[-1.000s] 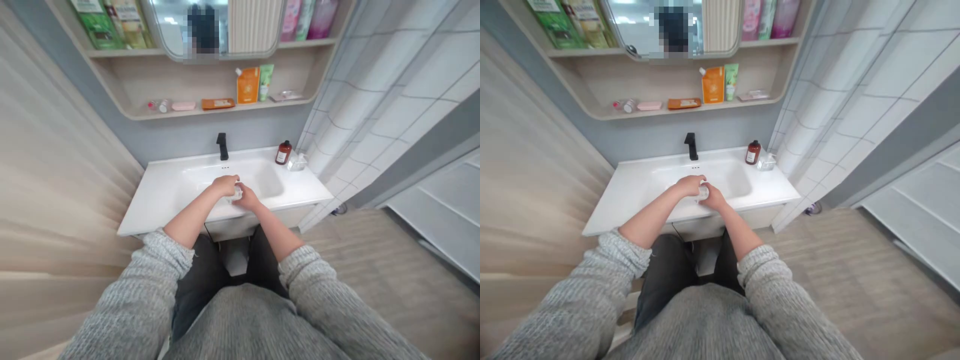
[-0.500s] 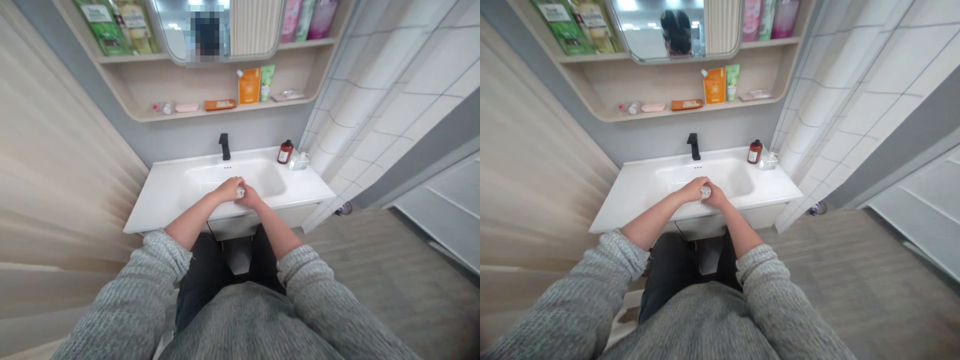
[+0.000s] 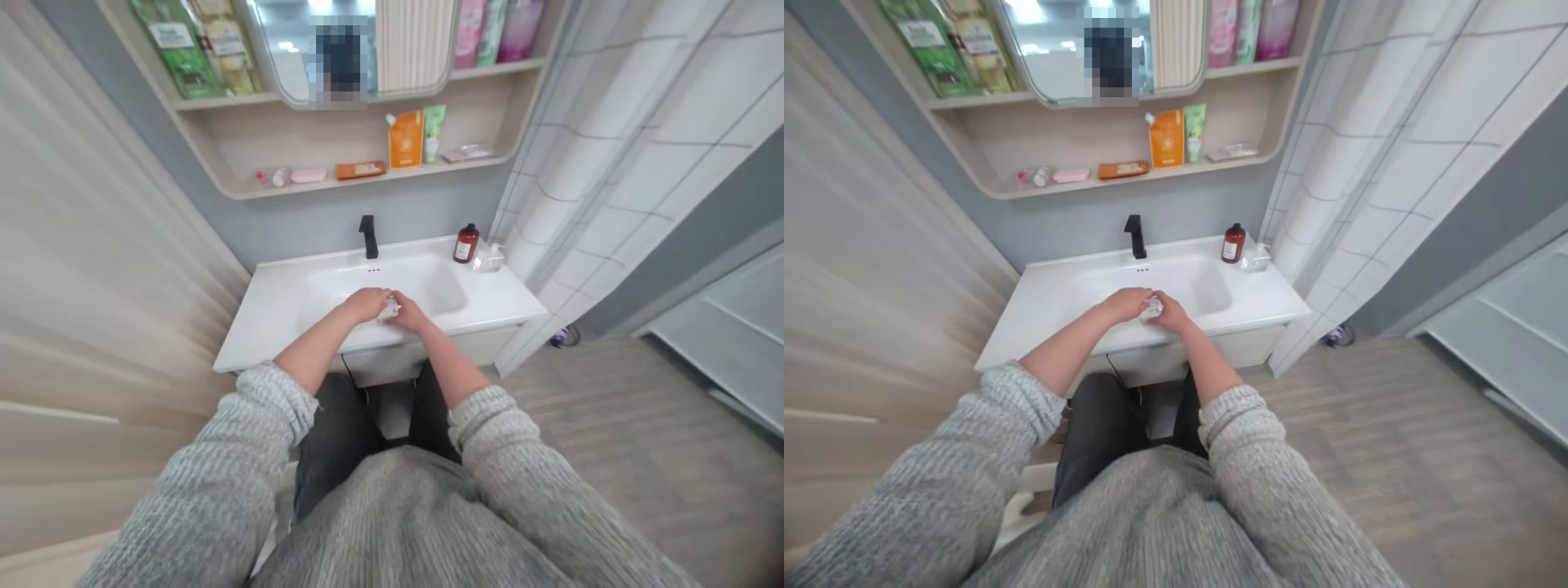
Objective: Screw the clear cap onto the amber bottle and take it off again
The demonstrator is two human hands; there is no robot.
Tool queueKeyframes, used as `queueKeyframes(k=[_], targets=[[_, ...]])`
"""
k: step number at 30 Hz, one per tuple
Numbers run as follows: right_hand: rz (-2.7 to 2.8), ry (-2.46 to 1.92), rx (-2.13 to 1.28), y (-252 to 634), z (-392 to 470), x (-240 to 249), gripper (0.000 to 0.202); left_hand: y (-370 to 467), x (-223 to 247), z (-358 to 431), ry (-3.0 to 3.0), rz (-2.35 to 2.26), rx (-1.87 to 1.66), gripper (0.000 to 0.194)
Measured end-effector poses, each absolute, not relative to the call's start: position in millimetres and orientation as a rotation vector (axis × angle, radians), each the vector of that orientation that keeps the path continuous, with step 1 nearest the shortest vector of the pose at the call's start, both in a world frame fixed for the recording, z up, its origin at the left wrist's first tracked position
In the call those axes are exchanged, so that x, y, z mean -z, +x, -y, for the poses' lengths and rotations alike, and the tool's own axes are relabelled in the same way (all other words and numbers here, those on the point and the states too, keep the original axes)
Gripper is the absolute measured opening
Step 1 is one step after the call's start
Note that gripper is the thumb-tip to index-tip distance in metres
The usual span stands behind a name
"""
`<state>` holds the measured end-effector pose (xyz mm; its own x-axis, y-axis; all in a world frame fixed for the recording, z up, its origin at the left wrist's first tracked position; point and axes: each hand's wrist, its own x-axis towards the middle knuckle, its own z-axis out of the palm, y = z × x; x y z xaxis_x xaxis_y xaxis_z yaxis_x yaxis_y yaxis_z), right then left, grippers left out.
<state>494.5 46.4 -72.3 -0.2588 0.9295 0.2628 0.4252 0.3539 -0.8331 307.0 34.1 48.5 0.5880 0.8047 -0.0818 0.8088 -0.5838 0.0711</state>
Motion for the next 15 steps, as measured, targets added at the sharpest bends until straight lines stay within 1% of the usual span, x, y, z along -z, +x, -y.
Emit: queueKeyframes(k=[2,6,9,12,15], targets=[[1.805,-1.148,-0.891,494.6,-45.6,70.6,0.084,304.3,-52.7,-31.5,2.684,-1.403,0.028,0.034],[1.718,-1.050,-1.040,492.8,-42.1,67.6,0.088,304.1,-56.9,-23.4,2.531,-1.627,-0.089,0.041],[1.687,-0.975,-1.166,490.3,-40.0,65.1,0.091,304.2,-57.8,-19.5,2.517,-1.648,-0.079,0.041],[1.703,-0.913,-1.263,487.9,-39.0,62.7,0.088,299.6,-56.8,-19.5,2.528,-1.602,-0.038,0.045],[1.779,-0.954,-1.208,487.8,-38.1,61.5,0.082,285.7,-48.6,-19.2,2.470,-1.553,-0.121,0.050]])
